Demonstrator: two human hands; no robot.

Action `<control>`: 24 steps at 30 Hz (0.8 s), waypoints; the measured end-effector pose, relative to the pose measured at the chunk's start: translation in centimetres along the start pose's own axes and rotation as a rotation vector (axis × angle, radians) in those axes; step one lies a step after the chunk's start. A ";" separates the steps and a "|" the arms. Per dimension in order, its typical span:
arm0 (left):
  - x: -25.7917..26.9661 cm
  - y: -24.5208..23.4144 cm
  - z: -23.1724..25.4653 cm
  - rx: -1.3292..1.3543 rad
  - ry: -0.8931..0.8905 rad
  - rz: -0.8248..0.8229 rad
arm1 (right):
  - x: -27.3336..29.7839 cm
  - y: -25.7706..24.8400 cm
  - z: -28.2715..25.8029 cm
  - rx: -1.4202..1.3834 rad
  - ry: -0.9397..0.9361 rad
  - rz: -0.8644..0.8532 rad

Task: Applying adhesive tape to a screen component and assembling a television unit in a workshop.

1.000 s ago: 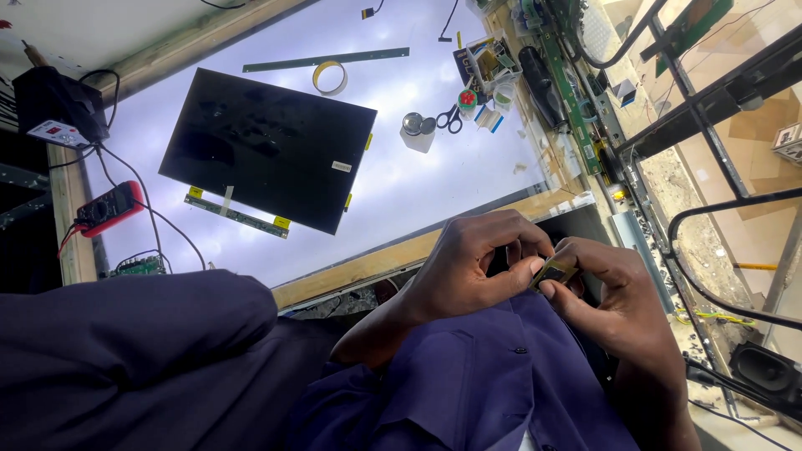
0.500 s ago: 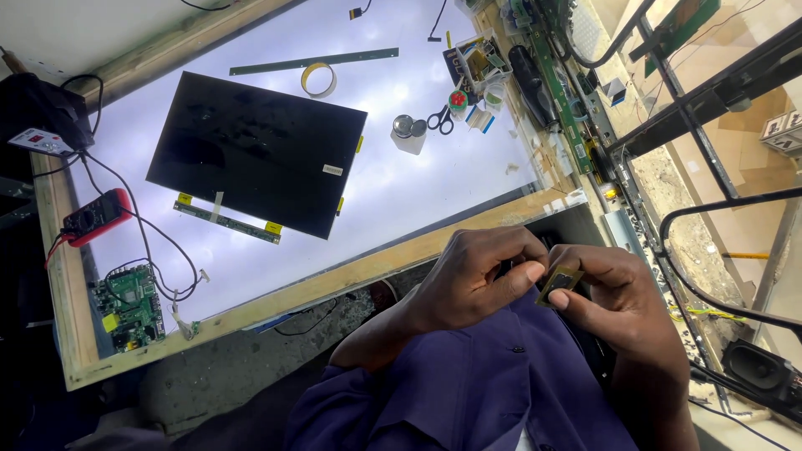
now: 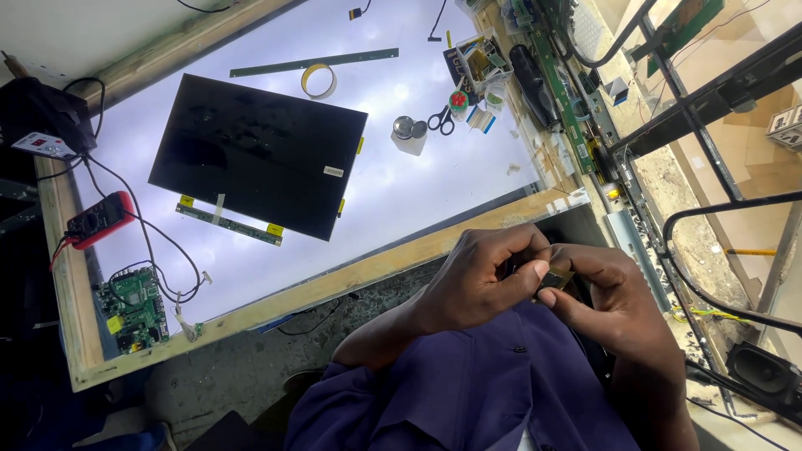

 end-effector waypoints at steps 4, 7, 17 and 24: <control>-0.1 -0.2 0.1 0.010 0.015 0.014 | -0.4 0.4 -0.5 -0.008 -0.008 -0.024; -0.1 -0.5 -0.3 -0.001 0.015 0.038 | -0.4 0.3 -0.6 -0.012 -0.023 -0.031; 0.1 -0.5 0.2 0.046 0.031 0.034 | -0.2 0.1 0.8 -0.056 0.013 -0.023; 0.4 -0.7 -0.8 0.069 -0.040 0.029 | -0.4 0.2 1.2 -0.079 0.031 0.005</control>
Point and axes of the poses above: each hand's wrist, its own x-axis away from the middle knuckle, its own y-axis out of the palm, z = x × y, the point moved 10 cm from there along -x, towards the middle knuckle, and after that the axes turned 12 degrees about -z, right-handed, at the moved point
